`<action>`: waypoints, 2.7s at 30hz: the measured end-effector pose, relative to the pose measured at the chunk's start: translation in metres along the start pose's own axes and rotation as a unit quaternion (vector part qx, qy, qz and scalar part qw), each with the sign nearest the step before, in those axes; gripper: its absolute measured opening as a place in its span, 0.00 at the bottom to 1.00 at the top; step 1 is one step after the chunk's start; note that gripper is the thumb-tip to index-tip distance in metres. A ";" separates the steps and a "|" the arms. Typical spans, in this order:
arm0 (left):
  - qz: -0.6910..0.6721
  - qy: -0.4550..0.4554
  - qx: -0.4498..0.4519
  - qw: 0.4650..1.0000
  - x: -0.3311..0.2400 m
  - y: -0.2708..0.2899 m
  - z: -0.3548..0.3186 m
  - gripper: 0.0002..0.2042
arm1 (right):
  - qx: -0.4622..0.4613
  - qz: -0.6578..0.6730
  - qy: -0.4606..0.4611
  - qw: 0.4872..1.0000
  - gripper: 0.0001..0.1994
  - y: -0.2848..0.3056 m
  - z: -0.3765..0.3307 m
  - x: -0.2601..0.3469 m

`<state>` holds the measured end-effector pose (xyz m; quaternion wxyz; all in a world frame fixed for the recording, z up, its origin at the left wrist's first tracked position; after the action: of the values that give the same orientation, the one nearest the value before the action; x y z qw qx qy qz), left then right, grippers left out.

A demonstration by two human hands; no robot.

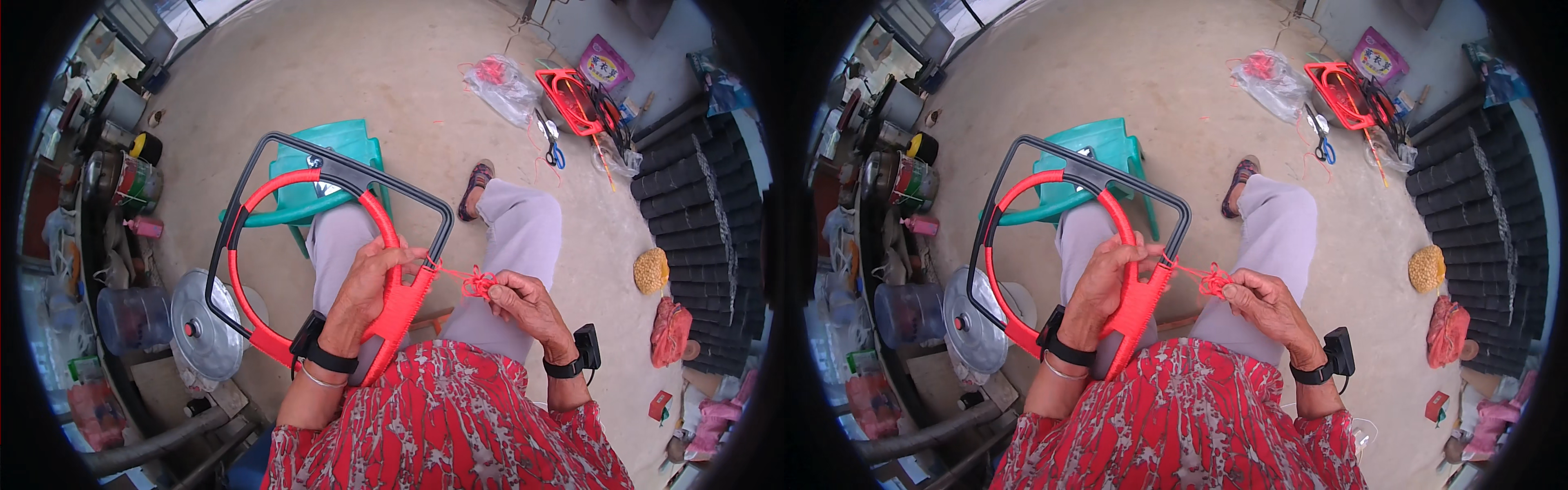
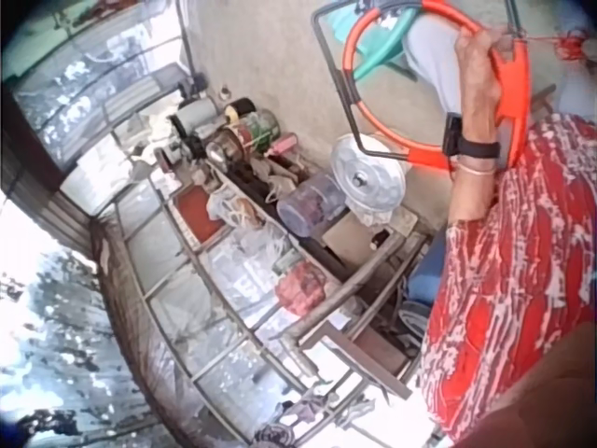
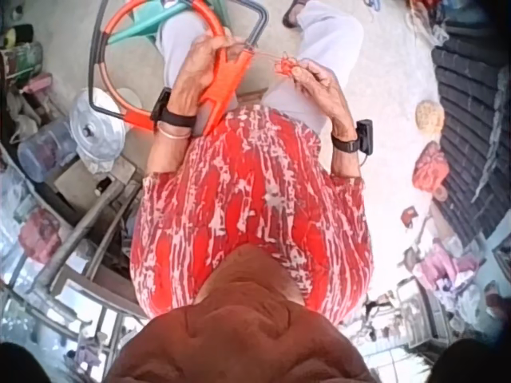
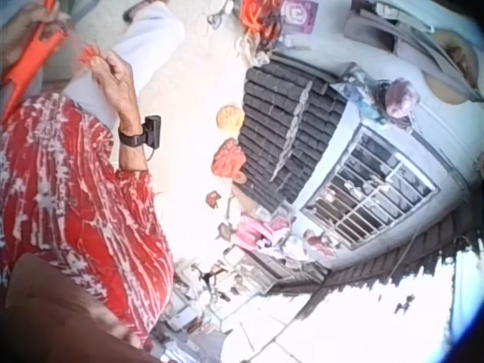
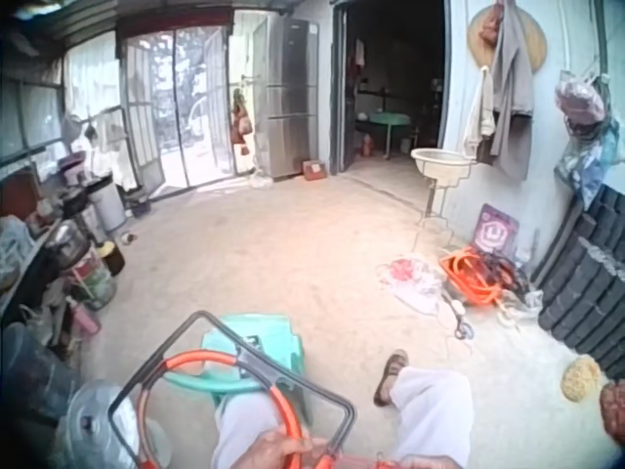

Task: Wrapping a red cord or string around the handle of a frame.

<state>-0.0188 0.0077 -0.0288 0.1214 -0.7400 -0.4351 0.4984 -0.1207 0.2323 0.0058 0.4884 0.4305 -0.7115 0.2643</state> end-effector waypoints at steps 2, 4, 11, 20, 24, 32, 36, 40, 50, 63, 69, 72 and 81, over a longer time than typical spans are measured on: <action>0.009 0.086 0.032 0.996 -0.011 -0.016 -0.008 0.09 | -0.065 0.024 0.020 0.997 0.14 0.001 0.003 -0.013; 0.016 0.110 0.050 0.993 -0.010 -0.016 -0.006 0.13 | -0.081 0.095 0.018 0.992 0.15 -0.003 0.002 -0.020; 0.075 0.091 -0.014 0.993 -0.003 -0.014 -0.003 0.14 | 0.054 0.045 -0.081 0.994 0.15 -0.031 -0.003 -0.045; 0.029 0.086 0.010 0.996 -0.005 -0.009 -0.003 0.04 | -0.024 0.241 -0.081 0.967 0.14 -0.014 -0.009 -0.059; 0.027 0.098 0.028 0.994 -0.001 -0.013 -0.001 0.03 | -0.053 0.302 -0.047 0.951 0.13 -0.007 -0.018 -0.069; 0.039 0.087 0.020 0.995 -0.001 -0.009 -0.004 0.07 | -0.072 0.610 0.093 0.784 0.10 -0.003 0.000 -0.047; 0.057 0.088 0.006 0.995 -0.006 -0.008 -0.006 0.08 | -0.092 0.584 0.103 0.800 0.10 -0.008 0.004 -0.042; 0.056 0.076 0.002 0.996 -0.007 -0.008 -0.007 0.08 | -0.136 0.495 0.105 0.852 0.08 0.000 0.012 -0.052; 0.067 0.049 -0.009 0.996 -0.010 -0.005 -0.009 0.06 | -0.141 0.637 0.130 0.746 0.08 0.012 0.016 -0.060; 0.067 0.039 -0.016 0.997 -0.008 0.000 -0.008 0.05 | -0.293 0.561 0.223 0.741 0.08 0.133 -0.018 -0.080; 0.068 0.031 -0.049 0.996 -0.014 0.009 -0.014 0.05 | -0.393 0.522 0.198 0.731 0.08 0.189 -0.047 -0.122; 0.054 0.041 -0.050 0.996 -0.014 0.007 -0.015 0.06 | -0.399 0.500 0.184 0.746 0.10 0.185 -0.052 -0.117; 0.040 0.045 -0.014 0.998 -0.013 0.008 -0.015 0.06 | -0.323 0.266 0.199 0.886 0.13 0.098 0.037 -0.006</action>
<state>-0.0038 -0.0027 -0.0182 0.1105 -0.7801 -0.4066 0.4626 -0.2221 0.2533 -0.0096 0.6429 -0.0177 -0.7334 0.2200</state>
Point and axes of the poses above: each hand's wrist, its own z-axis towards the middle knuckle, its own y-axis out of the back of the hand, x = y × z, the point moved 2 cm from there along z, towards the middle knuckle
